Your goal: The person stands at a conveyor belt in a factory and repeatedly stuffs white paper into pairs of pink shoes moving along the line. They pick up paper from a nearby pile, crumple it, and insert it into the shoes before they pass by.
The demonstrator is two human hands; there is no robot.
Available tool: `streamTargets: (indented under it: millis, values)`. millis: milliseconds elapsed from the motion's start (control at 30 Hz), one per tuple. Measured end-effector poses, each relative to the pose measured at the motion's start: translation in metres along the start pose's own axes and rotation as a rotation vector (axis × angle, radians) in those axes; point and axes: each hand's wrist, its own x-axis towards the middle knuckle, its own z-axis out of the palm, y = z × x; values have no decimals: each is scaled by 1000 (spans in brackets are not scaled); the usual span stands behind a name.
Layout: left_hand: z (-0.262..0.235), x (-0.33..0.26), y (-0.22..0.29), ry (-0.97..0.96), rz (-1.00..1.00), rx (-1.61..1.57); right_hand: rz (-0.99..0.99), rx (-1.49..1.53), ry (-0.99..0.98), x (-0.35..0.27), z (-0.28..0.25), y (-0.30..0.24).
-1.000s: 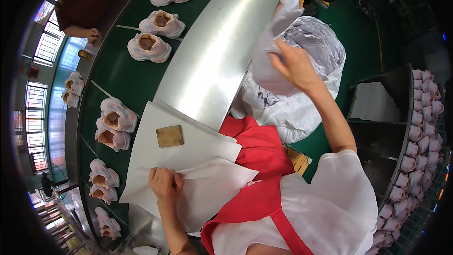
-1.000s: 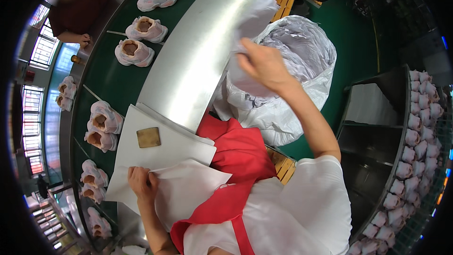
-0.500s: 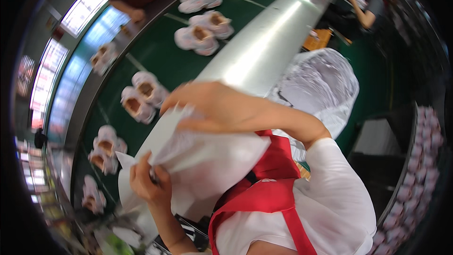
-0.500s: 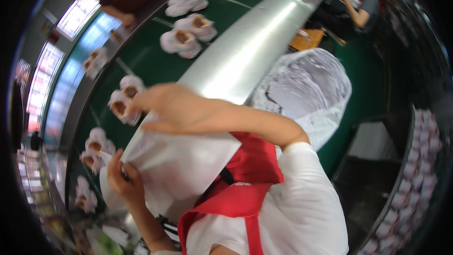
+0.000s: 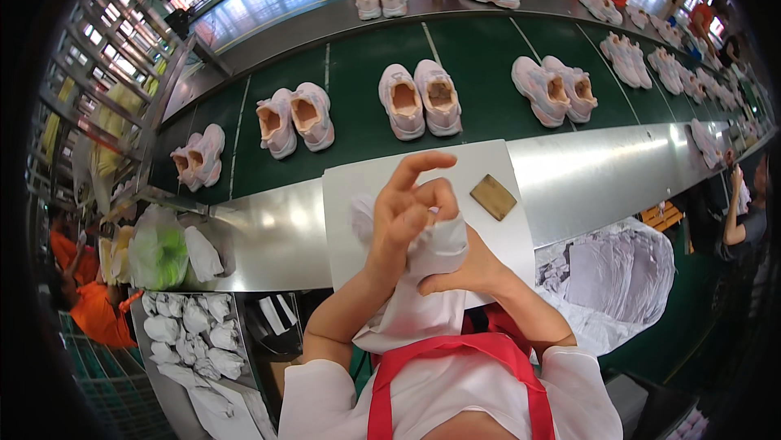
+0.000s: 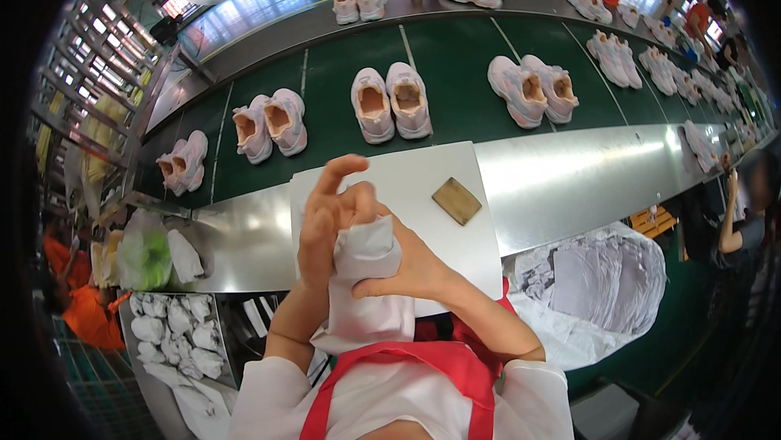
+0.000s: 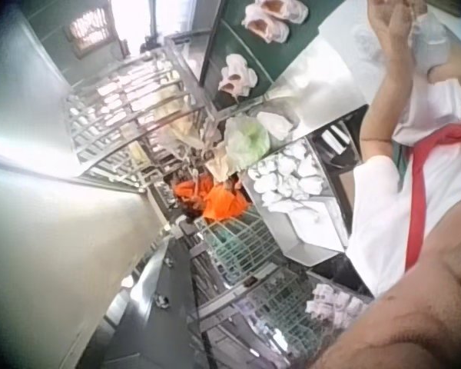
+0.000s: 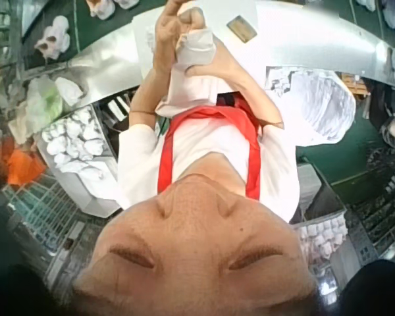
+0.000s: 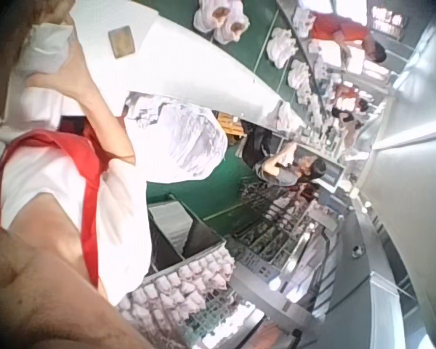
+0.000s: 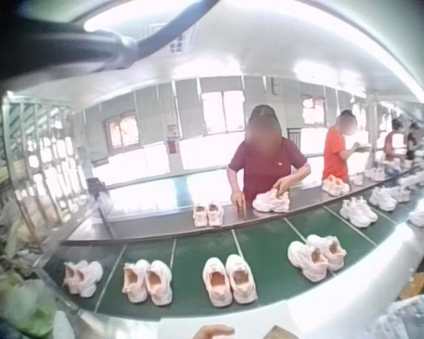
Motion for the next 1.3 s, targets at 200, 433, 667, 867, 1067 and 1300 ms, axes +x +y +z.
streamTargets:
  millis: [200, 433, 667, 867, 1067, 1300]
  values:
    - [-21, -9, 1, 113, 304, 992, 68, -175, 406, 4, -15, -9]
    - [-79, -36, -16, 24, -480, 1049, -349, -1008, 708, -18, -54, -49]
    - [-118, -36, -41, -135, -673, -841, -1192, -987, -169, -4, 19, -32]
    - [-64, -11, -33, -391, -452, 211, -847, -996, -690, -2, 11, -11]
    - [-30, 7, -47, 219, -282, 594, -793, -757, -426, 1, -12, -28]
    - [-49, -2, -25, 119, -153, 677, -268, -474, 377, 10, -3, -17]
